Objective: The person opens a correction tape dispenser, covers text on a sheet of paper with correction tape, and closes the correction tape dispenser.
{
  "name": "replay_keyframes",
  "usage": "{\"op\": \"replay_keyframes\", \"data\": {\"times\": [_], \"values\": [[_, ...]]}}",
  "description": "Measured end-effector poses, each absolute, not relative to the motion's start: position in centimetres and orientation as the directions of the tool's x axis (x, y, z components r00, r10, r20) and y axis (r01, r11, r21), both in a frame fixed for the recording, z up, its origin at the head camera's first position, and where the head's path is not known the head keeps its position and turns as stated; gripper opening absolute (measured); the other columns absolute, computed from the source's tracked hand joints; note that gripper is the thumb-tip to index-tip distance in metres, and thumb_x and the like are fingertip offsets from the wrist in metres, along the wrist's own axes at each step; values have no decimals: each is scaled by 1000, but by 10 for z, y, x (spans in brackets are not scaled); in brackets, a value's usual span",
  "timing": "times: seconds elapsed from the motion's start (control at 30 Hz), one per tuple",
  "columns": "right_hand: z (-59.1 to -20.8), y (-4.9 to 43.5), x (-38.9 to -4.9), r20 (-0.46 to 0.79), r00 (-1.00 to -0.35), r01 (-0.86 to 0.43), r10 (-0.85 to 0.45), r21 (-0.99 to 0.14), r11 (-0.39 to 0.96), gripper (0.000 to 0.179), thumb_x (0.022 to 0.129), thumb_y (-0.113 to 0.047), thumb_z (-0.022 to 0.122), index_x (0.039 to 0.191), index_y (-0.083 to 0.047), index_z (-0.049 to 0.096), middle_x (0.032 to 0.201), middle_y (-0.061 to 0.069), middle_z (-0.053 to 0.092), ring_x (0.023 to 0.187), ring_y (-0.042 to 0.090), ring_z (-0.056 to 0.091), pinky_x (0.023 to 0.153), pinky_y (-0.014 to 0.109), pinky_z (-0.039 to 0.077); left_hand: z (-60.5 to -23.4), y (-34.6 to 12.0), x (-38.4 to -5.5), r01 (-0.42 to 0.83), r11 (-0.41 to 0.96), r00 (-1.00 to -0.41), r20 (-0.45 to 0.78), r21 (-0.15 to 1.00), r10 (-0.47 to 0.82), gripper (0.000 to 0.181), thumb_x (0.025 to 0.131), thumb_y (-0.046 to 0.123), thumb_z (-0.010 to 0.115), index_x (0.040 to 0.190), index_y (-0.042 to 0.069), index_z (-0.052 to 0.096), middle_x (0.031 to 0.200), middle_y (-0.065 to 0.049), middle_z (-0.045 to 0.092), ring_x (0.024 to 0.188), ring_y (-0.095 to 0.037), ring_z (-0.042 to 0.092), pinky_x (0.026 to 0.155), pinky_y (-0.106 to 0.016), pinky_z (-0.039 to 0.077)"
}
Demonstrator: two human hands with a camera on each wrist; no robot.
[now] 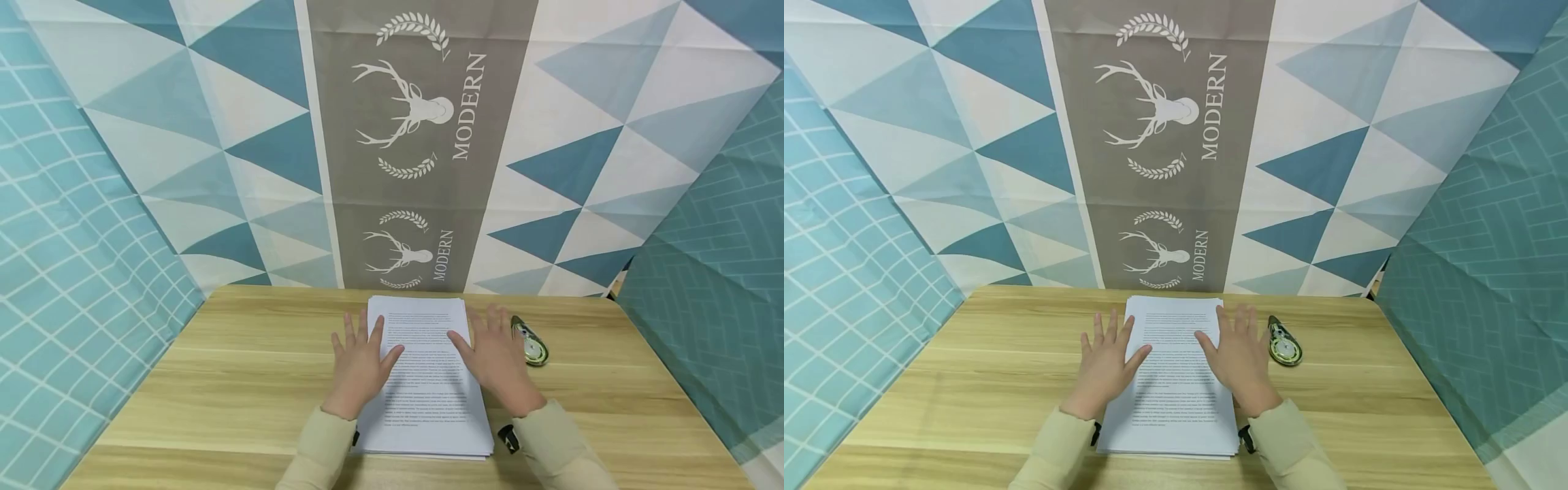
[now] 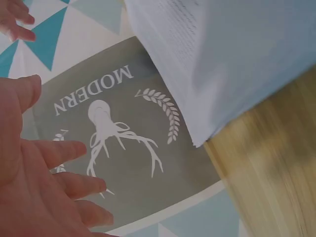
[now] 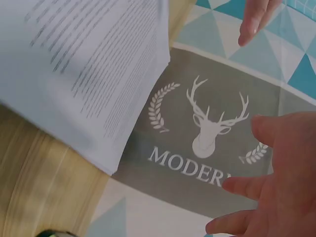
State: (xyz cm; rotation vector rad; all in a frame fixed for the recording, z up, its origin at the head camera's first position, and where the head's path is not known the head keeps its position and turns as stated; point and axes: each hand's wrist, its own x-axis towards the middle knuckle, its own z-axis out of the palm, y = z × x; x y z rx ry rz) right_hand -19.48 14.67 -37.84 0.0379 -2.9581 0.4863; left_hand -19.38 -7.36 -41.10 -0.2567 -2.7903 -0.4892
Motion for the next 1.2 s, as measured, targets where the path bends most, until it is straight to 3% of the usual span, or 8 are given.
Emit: {"op": "replay_keyframes", "data": {"times": [0.3,0.5,0.7,1.03,1.2], "values": [[-378,172,-200,161,-987,-34,16,-303,952,66,94,-53,41,141,-7,38,149,30,22,137,48,19,98,68,27,-418,-88,-197,300,892,-929,317,338,192,61,91,48,51,133,4,49,144,-25,37,138,-48,19,104,-68,21],[-383,189,-202,175,-984,-25,29,-301,953,66,93,-52,42,136,-2,44,142,31,33,130,47,33,89,66,36,-425,-95,-200,392,870,-892,356,299,279,48,90,37,57,122,2,55,129,-22,53,129,-44,39,103,-58,32],[-390,205,-200,173,-984,-13,40,-294,956,65,93,-51,45,131,2,48,137,29,42,120,49,43,84,63,41,-433,-101,-200,471,844,-851,385,256,358,36,86,27,62,111,2,61,107,-13,63,106,-32,56,93,-47,43],[-404,230,-206,132,-989,18,61,-309,951,61,93,-44,48,126,6,51,122,31,53,101,48,55,70,54,49,-444,-113,-197,525,816,-838,314,243,446,20,83,26,63,94,9,62,88,2,59,86,-17,51,80,-35,44],[-412,244,-212,78,-993,58,91,-356,933,61,92,-44,49,126,7,50,106,27,59,80,35,59,54,42,46,-448,-115,-196,575,792,-809,286,205,513,15,80,27,64,82,14,56,78,7,47,77,-11,42,72,-29,40]]}}
